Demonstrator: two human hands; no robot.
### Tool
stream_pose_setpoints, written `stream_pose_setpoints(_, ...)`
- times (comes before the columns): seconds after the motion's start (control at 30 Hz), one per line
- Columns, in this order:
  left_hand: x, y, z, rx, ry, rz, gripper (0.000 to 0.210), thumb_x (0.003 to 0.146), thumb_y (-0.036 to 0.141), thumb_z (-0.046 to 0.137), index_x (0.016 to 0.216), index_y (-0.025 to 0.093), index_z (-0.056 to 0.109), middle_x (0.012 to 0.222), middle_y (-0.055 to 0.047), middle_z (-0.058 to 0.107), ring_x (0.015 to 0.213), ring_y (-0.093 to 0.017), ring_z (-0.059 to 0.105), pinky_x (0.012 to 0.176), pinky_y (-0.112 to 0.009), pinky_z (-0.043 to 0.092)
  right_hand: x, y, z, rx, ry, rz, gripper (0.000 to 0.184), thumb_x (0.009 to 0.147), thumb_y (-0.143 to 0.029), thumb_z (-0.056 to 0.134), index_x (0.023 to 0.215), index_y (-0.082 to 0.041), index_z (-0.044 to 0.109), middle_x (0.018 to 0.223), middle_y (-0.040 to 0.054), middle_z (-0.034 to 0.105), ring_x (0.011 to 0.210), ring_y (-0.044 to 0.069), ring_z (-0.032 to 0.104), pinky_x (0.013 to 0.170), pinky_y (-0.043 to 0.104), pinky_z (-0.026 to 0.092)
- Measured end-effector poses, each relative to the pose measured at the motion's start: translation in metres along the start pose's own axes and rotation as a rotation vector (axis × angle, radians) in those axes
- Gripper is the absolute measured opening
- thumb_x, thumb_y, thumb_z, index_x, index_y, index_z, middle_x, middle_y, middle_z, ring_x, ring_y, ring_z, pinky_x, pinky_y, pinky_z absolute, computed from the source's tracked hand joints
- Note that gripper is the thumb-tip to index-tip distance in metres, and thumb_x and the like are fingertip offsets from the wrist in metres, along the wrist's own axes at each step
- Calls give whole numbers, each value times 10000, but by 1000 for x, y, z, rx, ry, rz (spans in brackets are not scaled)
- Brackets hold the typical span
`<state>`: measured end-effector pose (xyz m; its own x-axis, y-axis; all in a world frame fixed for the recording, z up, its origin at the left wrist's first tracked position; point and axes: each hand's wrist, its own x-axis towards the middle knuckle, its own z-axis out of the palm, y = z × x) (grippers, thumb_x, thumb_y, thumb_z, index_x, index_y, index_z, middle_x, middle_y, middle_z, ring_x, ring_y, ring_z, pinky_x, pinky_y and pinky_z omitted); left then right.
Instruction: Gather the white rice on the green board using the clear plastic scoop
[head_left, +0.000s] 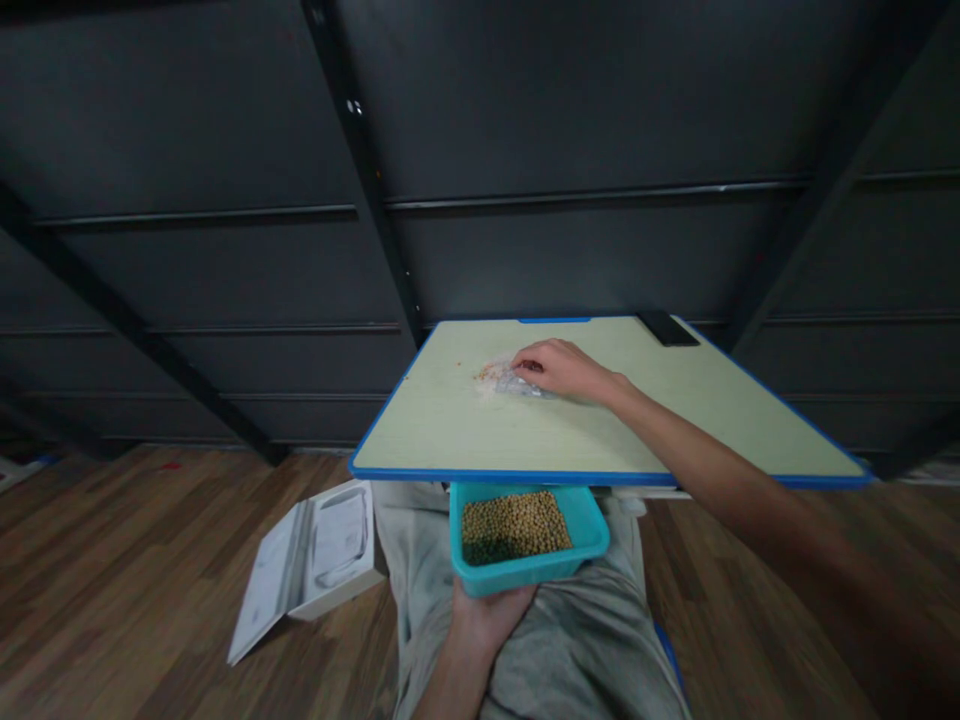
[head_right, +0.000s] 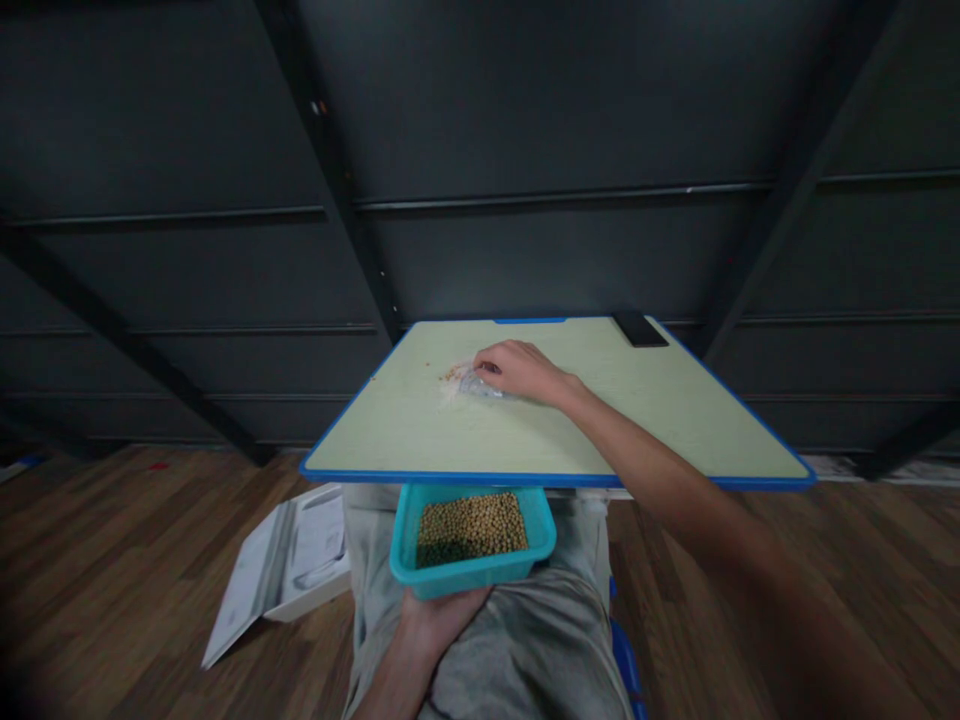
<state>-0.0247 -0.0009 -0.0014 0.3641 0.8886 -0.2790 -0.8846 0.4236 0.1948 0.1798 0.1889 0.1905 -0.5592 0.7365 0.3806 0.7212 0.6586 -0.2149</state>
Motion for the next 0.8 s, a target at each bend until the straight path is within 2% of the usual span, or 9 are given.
stream_pose_setpoints(0.1,-1,0,5,12,51,-4,473,989,226,430,1414,324,611,1350,-74,729,1248,-292,679,1117,-569,504,2,2,-3,-3,8,6,248,960,-308,578,1060,-233,792,991,76,780,896,226,670,750,346,413)
stream_pose_setpoints(0.2,1,0,4,31,88,35,462,994,237,412,1389,333,632,1321,-80,745,1244,-303,682,1093,-611,510,3,5,-7,11,81,50,230,947,-269,584,1043,-221,787,949,67,771,845,217,655,743,346,414)
stream_pose_setpoints(0.37,3,-1,-1,-9,12,35,439,995,246,428,1359,327,658,1345,-99,730,1293,-311,649,1099,-636,492,3,13,-1,-11,220,80,270,1022,-274,523,1110,-209,770,1147,100,759,1023,258,650,871,386,446)
stream_pose_setpoints(0.5,2,-2,2,6,-4,64,436,1004,267,421,1367,347,651,1377,-92,712,1312,-322,634,1112,-650,472,3,17,12,-35,230,44,290,1056,-302,502,1145,-212,763,1169,111,743,1104,270,620,929,405,453)
stream_pose_setpoints(0.7,2,-2,5,11,28,42,456,1003,285,416,1408,348,615,1374,-88,714,1286,-328,650,1123,-656,460,14,16,18,-74,300,31,329,1075,-334,468,1185,-225,758,1131,95,730,1072,268,580,936,407,424)
stream_pose_setpoints(0.8,3,-1,1,-16,22,11,462,996,278,425,1414,343,610,1364,-85,721,1293,-328,644,1118,-654,466,21,11,19,-103,269,-2,344,1079,-325,452,1157,-229,772,1094,95,721,1053,274,556,920,409,410)
